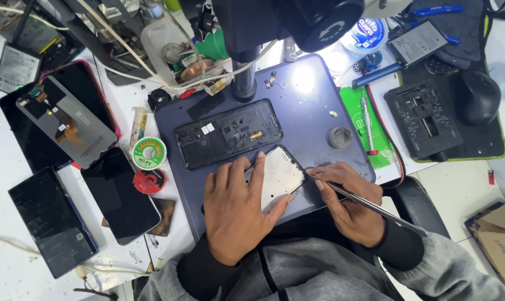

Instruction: Assembling the internal components of a mobile phone on a repair bench using precision tools.

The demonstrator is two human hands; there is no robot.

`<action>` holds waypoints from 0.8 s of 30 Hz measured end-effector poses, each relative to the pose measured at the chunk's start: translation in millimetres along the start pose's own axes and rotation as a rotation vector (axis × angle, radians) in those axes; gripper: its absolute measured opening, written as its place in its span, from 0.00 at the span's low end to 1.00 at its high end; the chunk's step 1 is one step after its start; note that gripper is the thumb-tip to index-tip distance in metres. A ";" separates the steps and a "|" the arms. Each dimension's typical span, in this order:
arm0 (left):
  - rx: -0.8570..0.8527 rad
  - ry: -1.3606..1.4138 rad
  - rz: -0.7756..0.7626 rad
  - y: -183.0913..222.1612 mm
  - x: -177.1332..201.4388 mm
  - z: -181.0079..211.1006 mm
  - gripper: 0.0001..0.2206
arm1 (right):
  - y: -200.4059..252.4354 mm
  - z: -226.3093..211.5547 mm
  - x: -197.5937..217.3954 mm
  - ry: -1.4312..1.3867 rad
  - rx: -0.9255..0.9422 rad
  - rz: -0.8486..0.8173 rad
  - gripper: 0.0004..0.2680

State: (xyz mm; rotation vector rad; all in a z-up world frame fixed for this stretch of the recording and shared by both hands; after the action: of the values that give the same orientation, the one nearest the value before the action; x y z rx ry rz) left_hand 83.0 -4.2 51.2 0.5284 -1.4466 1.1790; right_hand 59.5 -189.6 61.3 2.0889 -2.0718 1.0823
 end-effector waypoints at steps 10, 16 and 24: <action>-0.011 -0.020 0.015 0.4 -0.2 1.1 0.36 | 3.3 3.9 -3.1 -0.005 0.059 0.024 0.06; 0.002 -0.005 -0.019 -0.3 -2.3 -2.6 0.36 | 0.7 23.2 6.5 -0.259 -0.221 0.089 0.04; -0.154 0.216 0.106 -8.4 22.7 12.5 0.22 | -18.7 20.1 16.6 -0.336 -0.213 -0.066 0.03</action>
State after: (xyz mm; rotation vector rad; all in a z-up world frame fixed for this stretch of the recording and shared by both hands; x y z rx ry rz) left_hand 78.4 -11.8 77.0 0.2128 -1.3778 1.1584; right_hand 83.3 -211.1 62.2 2.3369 -2.1161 0.5013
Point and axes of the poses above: each hand's wrist, its own y-axis away from the middle knuckle, its own x-axis out of the back of the hand, z = x × y, the point moved 6 cm from there along -y, towards the middle knuckle, and after that the axes turned 1 degree about -y, right-handed, at the moved point
